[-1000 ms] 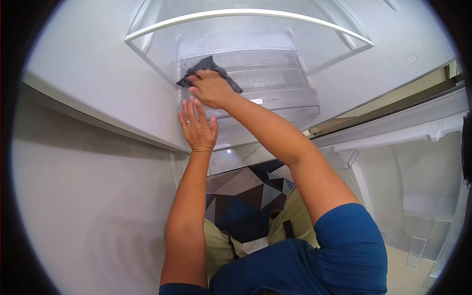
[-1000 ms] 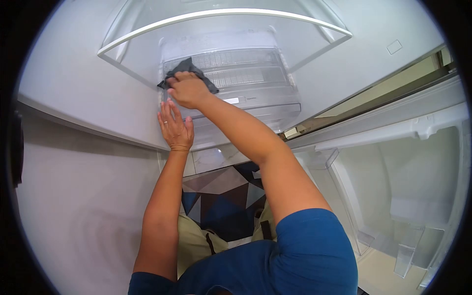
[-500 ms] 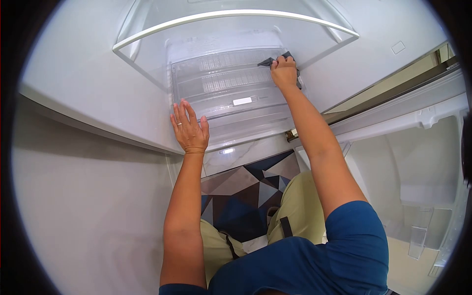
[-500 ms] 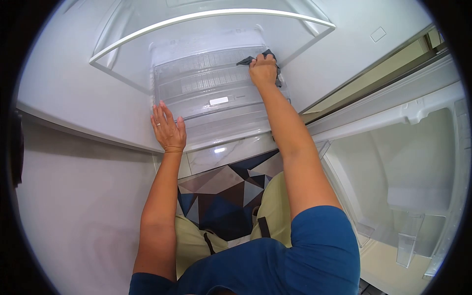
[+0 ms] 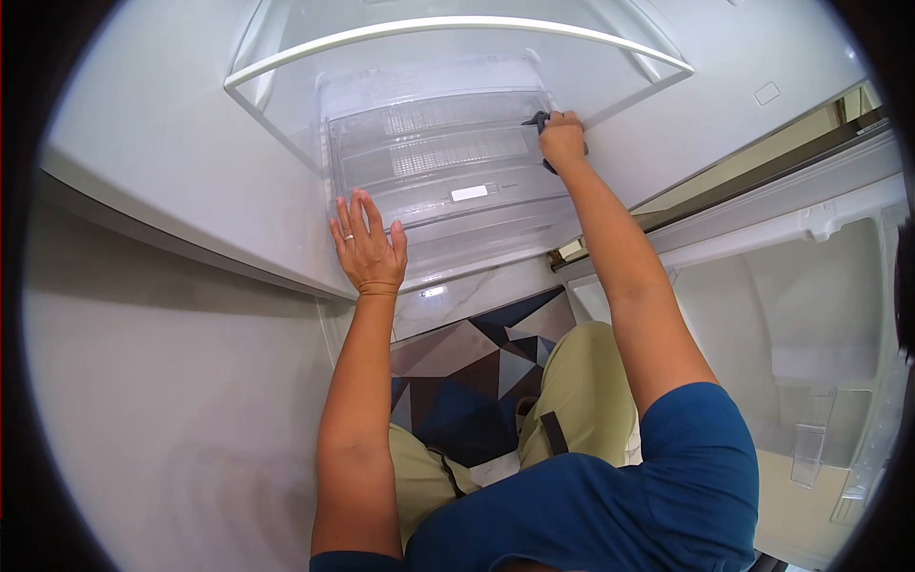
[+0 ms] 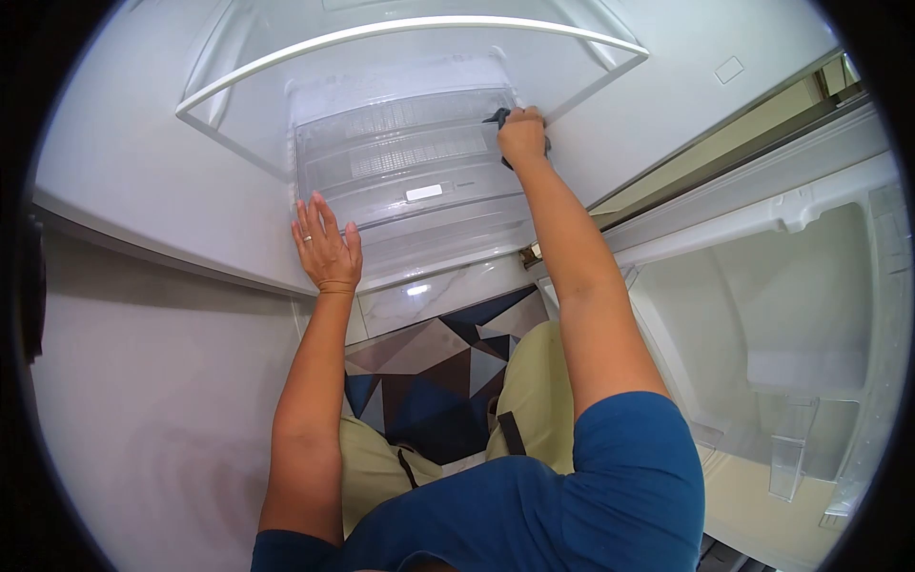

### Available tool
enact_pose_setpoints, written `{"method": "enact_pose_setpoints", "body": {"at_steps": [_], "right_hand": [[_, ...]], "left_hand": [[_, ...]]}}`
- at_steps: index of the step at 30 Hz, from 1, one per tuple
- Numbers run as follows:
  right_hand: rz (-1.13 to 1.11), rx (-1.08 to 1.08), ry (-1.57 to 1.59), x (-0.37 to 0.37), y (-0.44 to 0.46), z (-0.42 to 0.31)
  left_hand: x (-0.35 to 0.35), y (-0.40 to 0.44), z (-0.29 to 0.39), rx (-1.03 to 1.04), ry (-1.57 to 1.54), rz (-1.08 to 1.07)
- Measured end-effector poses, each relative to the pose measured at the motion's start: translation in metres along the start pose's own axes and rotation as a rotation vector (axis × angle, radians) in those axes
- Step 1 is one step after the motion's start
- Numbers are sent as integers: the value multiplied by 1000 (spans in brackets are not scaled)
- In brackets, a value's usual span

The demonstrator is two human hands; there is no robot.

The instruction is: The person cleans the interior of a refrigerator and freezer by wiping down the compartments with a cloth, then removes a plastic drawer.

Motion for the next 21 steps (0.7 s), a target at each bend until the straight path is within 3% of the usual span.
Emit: {"method": "enact_pose_setpoints", "body": {"at_steps": [1,3,6,14,16,19,20,21], "right_hand": [[2,-5,6,10,5,-3],[358,63,255,30,17,2],[193,89,303,56,50,9],[208,28,405,55,87,4],[302,327,806,54,90,10],[298,147,825,30,79,-26],[184,85,554,19,71,-38],[184,84,557,13,66,-40]], "left_hand": [[1,2,-2,-2,7,3],[1,0,-1,19,10,1],[0,0,0,3,-12,9],[1,-1,1,18,16,-7],[0,-1,0,24,34,-15],[2,-1,0,23,35,-31],[2,-2,0,22,33,-34],[3,0,0,19,34,-30]]}}
Point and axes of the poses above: each hand's wrist, its own y-axis towards the middle knuckle, its own x-axis out of the palm, z = x × y, the point moved 5 cm from there along y, towards the middle knuckle, and after that the axes turned 7 degrees about z, right-handed, at the moved point
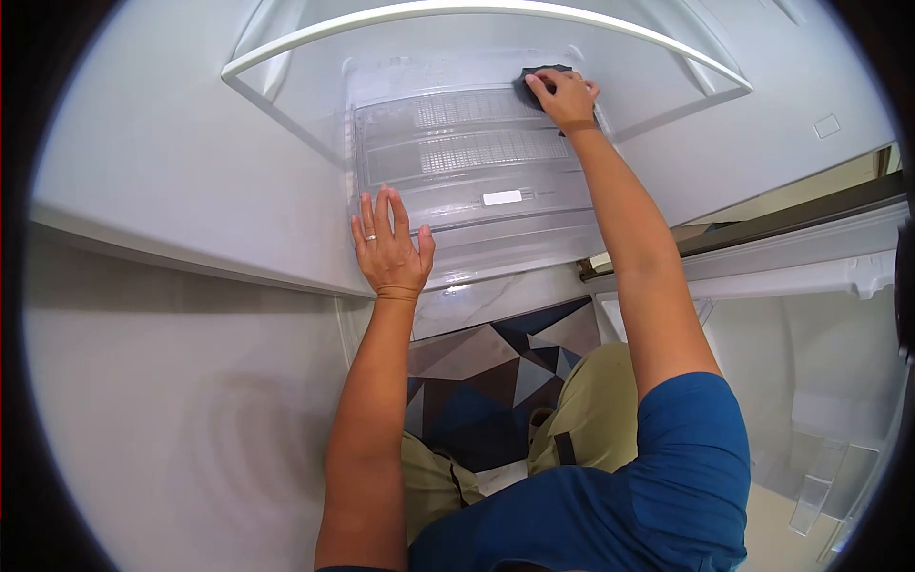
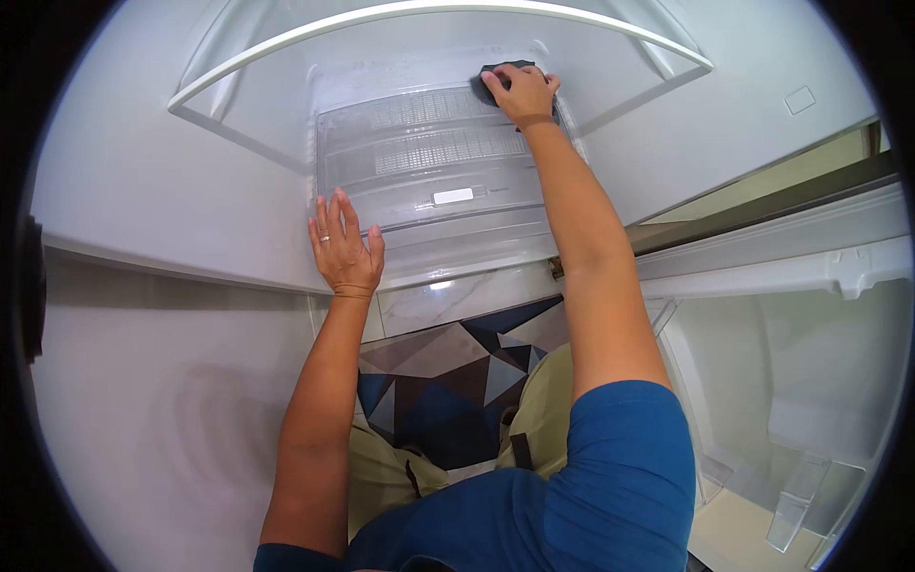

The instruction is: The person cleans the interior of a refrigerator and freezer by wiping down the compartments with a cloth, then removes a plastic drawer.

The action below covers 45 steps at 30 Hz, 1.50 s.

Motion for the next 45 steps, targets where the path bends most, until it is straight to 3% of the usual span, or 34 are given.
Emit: {"method": "enact_pose_setpoints", "body": {"at_steps": [2,4,6,8,15,17,20,23,27,33,35,39,41,44,45], "right_hand": [[-103,-154,-301,5,-9,-10],[-140,-143,-282,17,-13,6],[-148,-292,-70,22,-9,4],[-101,-328,-124,20,-3,16],[-54,-172,-463,16,14,42],[-13,25,-487,12,6,47],[-85,8,-668,10,-7,56],[-85,192,-570,-22,-34,42],[-35,147,-534,-38,-53,37],[-167,260,-561,-63,-53,44],[-374,329,-569,-61,-30,49],[-244,247,-412,-52,13,57],[-29,155,-165,-53,13,52],[-168,4,-409,-39,-10,28],[-100,-80,-430,-27,-26,31]], "left_hand": [[0,0,-2,1,10,-1],[0,-2,1,11,3,-9],[-1,0,0,9,-6,19],[-1,-1,2,9,-19,17],[-1,0,0,-7,-22,43],[-1,0,-1,-10,-11,38],[-2,2,1,-10,-5,23],[-3,2,1,-13,-10,27],[-3,1,1,2,-1,33],[-4,1,1,-12,-16,18],[-3,1,1,-10,-10,22],[0,-1,0,-5,6,15],[1,-1,0,-5,2,17],[0,-1,1,-4,3,21],[0,-1,0,-3,6,21]]}}
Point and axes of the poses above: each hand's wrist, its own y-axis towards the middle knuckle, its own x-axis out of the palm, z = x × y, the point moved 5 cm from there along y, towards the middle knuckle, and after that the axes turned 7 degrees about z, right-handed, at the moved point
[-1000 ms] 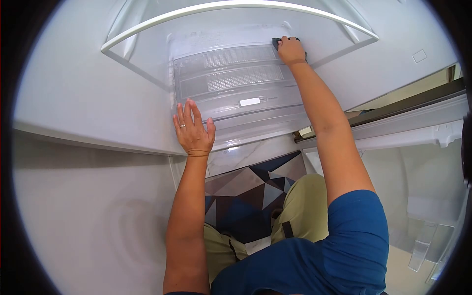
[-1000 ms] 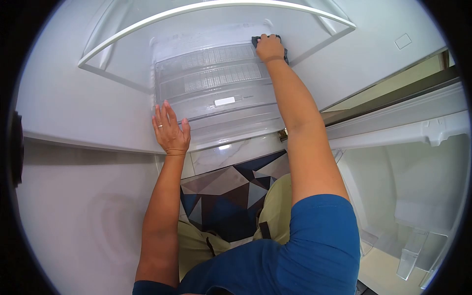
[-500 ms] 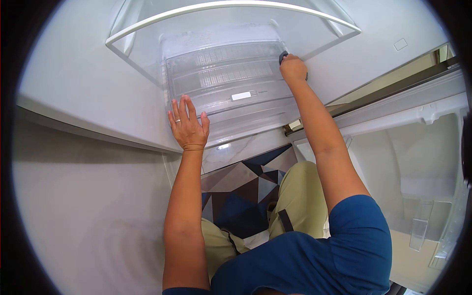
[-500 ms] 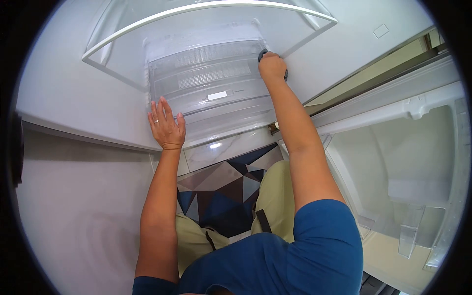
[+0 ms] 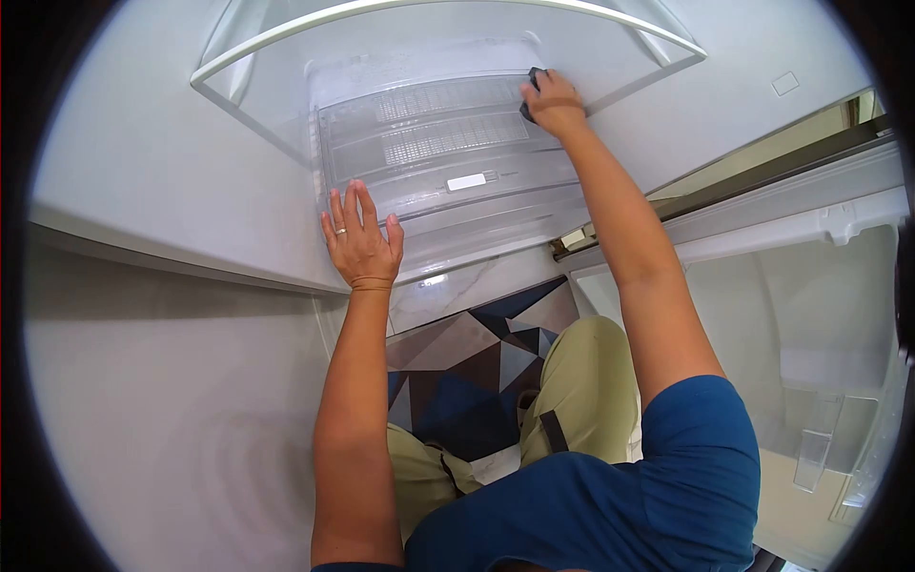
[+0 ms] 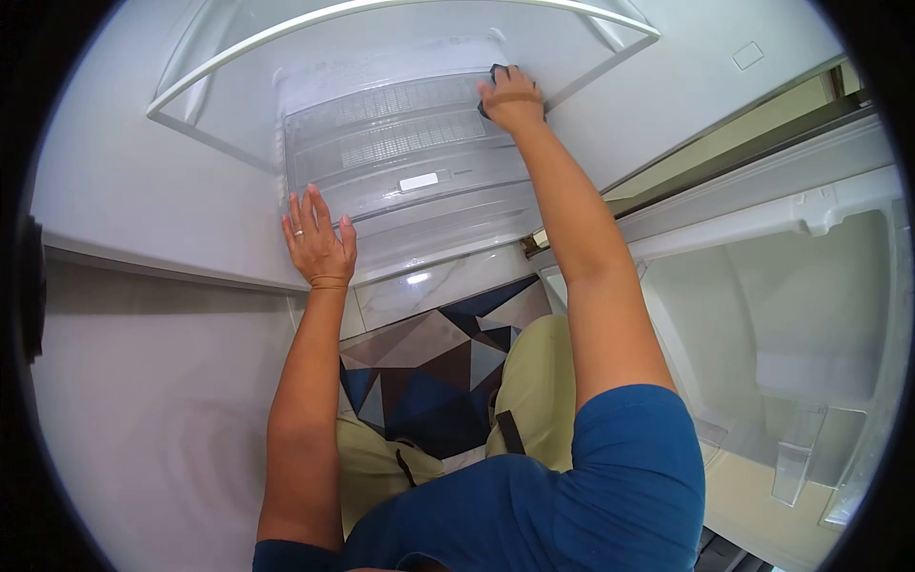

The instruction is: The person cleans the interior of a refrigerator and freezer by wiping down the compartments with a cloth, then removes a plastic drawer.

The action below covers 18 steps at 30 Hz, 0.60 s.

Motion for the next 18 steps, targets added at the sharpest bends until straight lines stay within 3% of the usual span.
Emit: {"method": "enact_pose_setpoints", "body": {"at_steps": [1,3,4,5,7,8,12,18], "right_hand": [[-1,2,8,20,-8,5],[325,-175,-62,38,-6,9],[163,-74,44,47,8,17],[155,-77,54,41,13,7],[119,131,65,37,23,-4],[175,31,67,51,35,-10],[96,-237,166,54,36,-127],[-33,-393,419,46,7,-295]], "left_hand": [[0,-1,0,3,7,-2],[1,0,0,-1,8,-12],[1,0,-1,-2,20,-15],[0,0,0,0,16,-25],[0,1,0,-5,24,-31],[0,1,0,-1,20,-24],[-1,1,0,0,-18,5],[1,0,-2,4,6,-2]]}}
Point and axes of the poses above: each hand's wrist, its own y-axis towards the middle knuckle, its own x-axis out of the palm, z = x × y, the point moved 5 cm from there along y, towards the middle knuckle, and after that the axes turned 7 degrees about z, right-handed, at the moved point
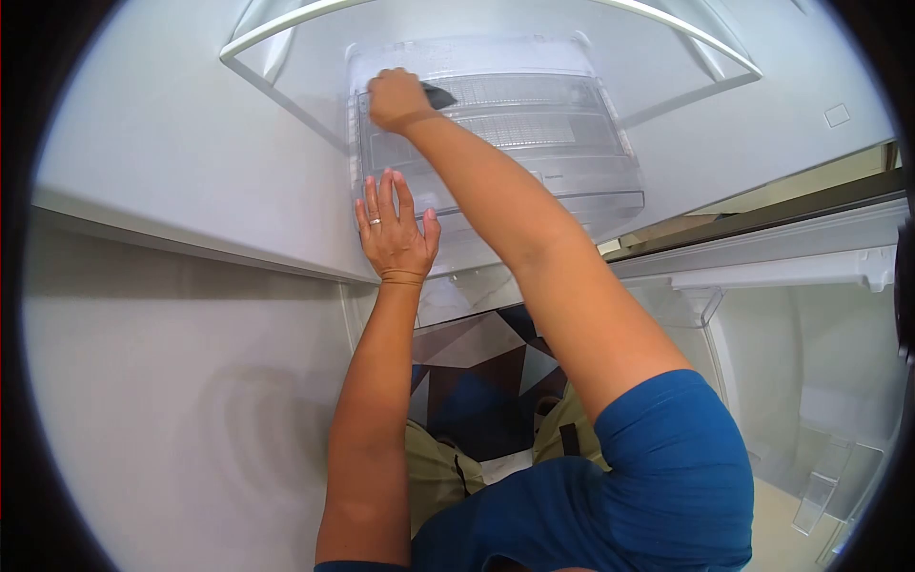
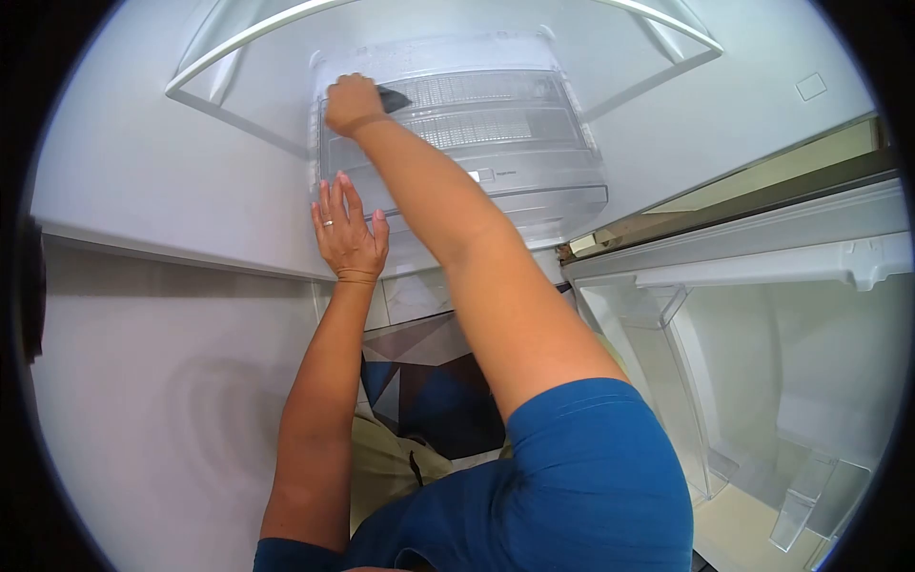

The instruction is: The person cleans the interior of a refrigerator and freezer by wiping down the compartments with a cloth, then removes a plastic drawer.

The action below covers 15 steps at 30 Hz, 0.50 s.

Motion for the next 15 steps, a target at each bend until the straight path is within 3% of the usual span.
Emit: {"method": "enact_pose_setpoints", "body": {"at_steps": [5,8,12,14,15], "right_hand": [[-37,-45,-10,-4,-13,-18],[-48,-264,198,-12,-37,-19],[-174,-414,220,-8,-39,-17],[38,-351,133,-11,-20,-11],[41,-345,132,-11,-14,-8]], "left_hand": [[-2,0,1,5,-9,12],[-2,0,1,2,-19,28],[-2,0,0,10,-4,39],[-2,1,0,17,2,48],[-2,0,1,21,1,49]]}}
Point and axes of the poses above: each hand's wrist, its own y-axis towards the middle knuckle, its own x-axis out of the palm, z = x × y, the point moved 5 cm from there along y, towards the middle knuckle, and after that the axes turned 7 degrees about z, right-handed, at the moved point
